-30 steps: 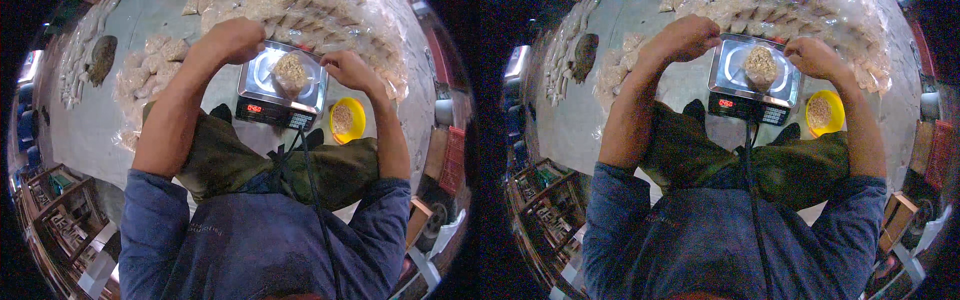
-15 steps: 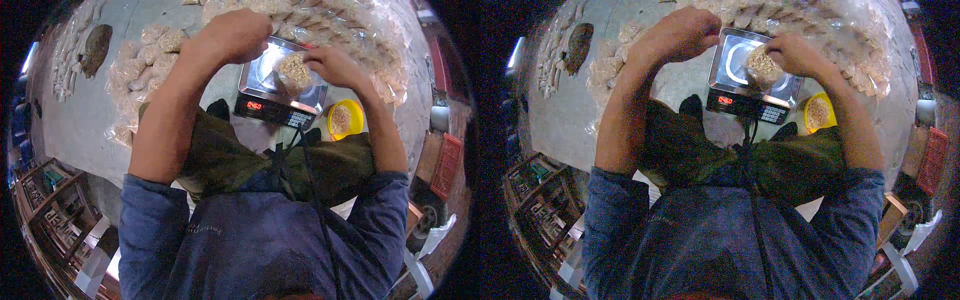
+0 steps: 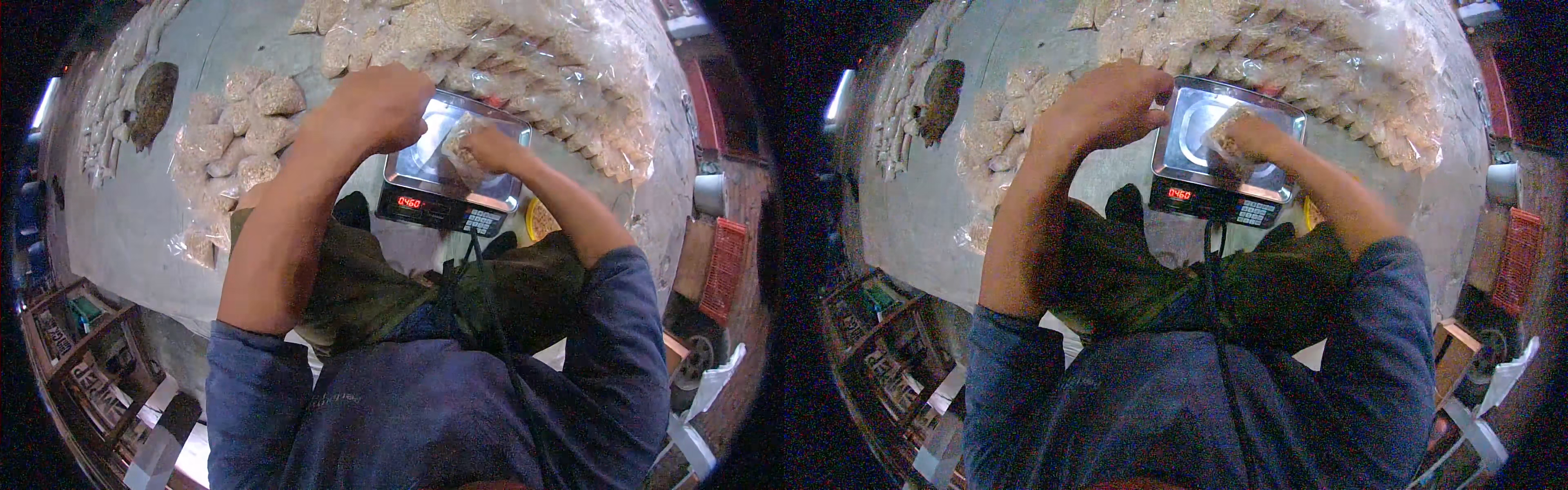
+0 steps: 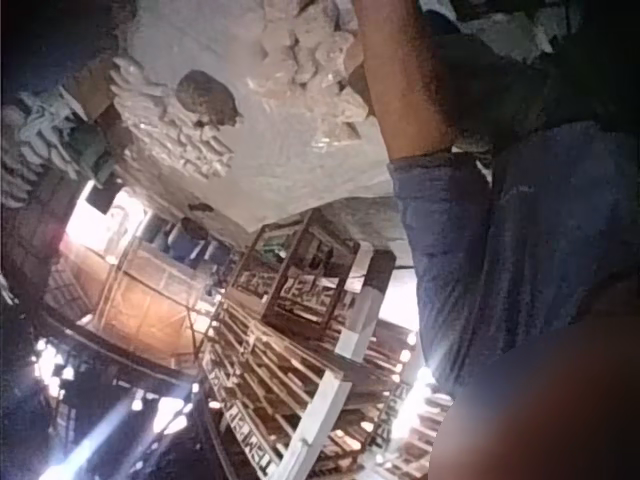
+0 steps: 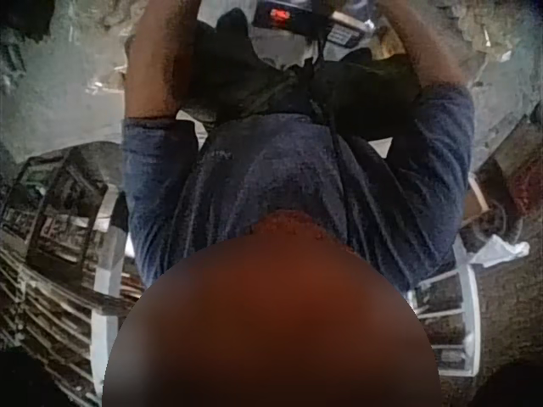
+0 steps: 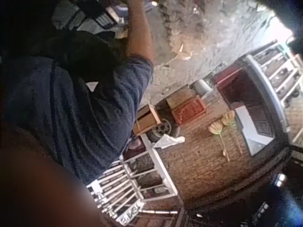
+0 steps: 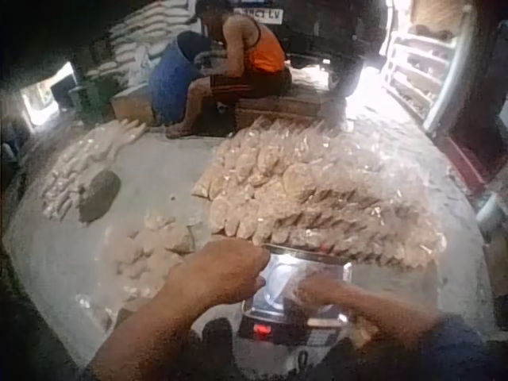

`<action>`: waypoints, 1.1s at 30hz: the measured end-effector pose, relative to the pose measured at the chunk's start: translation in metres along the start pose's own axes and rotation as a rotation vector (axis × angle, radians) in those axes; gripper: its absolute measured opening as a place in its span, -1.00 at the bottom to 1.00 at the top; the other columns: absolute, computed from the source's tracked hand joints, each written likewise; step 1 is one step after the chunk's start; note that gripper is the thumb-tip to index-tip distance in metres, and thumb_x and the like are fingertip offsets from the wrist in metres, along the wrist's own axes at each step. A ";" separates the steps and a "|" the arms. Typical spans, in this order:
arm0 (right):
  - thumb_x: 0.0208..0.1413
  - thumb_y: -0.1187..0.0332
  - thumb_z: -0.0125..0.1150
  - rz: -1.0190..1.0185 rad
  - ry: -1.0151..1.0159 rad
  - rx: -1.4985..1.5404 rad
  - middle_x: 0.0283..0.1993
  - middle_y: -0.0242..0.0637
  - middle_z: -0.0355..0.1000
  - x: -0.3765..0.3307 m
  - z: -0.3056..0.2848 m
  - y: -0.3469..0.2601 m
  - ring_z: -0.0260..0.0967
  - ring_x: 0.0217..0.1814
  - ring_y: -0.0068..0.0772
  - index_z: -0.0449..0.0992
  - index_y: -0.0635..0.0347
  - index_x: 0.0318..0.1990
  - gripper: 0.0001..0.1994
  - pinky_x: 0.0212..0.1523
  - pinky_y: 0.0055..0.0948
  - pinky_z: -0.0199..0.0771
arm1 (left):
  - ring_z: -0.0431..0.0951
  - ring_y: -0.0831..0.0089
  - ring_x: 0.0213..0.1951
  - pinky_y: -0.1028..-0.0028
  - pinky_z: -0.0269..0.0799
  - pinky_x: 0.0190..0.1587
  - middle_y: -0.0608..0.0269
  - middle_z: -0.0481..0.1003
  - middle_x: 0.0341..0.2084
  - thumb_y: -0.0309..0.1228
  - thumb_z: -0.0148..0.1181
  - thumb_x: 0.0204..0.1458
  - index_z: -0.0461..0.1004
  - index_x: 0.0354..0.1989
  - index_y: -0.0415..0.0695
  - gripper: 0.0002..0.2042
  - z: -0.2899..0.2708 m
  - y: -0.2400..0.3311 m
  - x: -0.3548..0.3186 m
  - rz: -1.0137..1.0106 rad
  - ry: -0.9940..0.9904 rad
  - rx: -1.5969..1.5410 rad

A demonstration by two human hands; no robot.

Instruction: The person is weighing small plastic bags of snacks on a digital scale and adjusting the amount by adding or removing pieces from a bowl.

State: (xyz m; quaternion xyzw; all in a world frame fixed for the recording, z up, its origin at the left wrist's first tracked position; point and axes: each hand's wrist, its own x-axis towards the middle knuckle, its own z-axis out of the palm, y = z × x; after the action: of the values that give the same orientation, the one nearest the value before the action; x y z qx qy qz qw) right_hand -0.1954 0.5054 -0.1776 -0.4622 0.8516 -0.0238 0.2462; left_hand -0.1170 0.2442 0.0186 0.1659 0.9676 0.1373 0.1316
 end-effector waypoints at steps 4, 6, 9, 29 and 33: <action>-0.15 0.39 0.20 0.072 -0.077 -0.004 -0.27 0.01 0.52 -0.007 -0.026 -0.020 0.48 -0.18 0.11 0.58 0.18 -0.30 -0.79 -0.15 -0.06 0.46 | 0.55 -0.02 -0.16 0.11 0.45 -0.06 -0.04 0.57 -0.30 -0.30 0.22 -0.02 0.55 -0.19 -0.12 -0.75 -0.001 -0.007 -0.004 0.018 0.002 0.009; -0.17 0.39 0.21 0.017 -0.024 -0.015 -0.28 -0.01 0.53 -0.010 -0.026 -0.001 0.48 -0.17 0.11 0.58 0.20 -0.30 -0.79 -0.16 -0.06 0.46 | 0.56 -0.02 -0.17 0.11 0.46 -0.07 -0.05 0.57 -0.31 -0.30 0.23 -0.03 0.56 -0.19 -0.13 -0.75 -0.002 -0.004 -0.003 0.026 0.015 0.007; -0.19 0.38 0.26 -0.036 0.083 0.059 -0.31 -0.04 0.53 -0.024 -0.036 0.004 0.50 -0.21 0.00 0.57 0.23 -0.28 -0.76 -0.20 -0.12 0.48 | 0.56 -0.02 -0.18 0.10 0.46 -0.09 -0.05 0.57 -0.31 -0.29 0.24 -0.02 0.56 -0.20 -0.12 -0.76 -0.001 -0.004 -0.001 0.045 0.002 -0.020; 0.15 0.38 0.25 0.656 0.467 1.435 -0.19 -0.35 0.50 -0.242 -0.067 0.044 0.47 -0.20 -0.58 0.49 0.24 -0.10 -0.79 -0.12 -0.54 0.55 | 0.58 0.00 -0.19 0.15 0.46 -0.08 -0.07 0.57 -0.30 -0.25 0.31 -0.04 0.54 -0.16 -0.16 -0.69 -0.001 0.003 -0.001 0.122 0.016 -0.022; 0.16 0.38 0.23 0.734 0.518 1.336 -0.24 -0.31 0.53 -0.267 0.033 0.084 0.51 -0.26 -0.49 0.50 0.32 -0.07 -0.76 -0.23 -0.54 0.56 | 0.59 0.05 -0.24 0.18 0.48 -0.13 -0.05 0.57 -0.35 -0.26 0.32 -0.04 0.52 -0.17 -0.19 -0.68 -0.008 -0.005 -0.006 0.089 -0.042 0.031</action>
State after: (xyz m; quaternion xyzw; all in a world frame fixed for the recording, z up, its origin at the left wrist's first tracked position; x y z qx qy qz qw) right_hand -0.1257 0.7732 -0.1227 0.1122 0.7850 -0.5523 0.2572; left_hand -0.1152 0.2352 0.0255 0.2135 0.9584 0.1244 0.1431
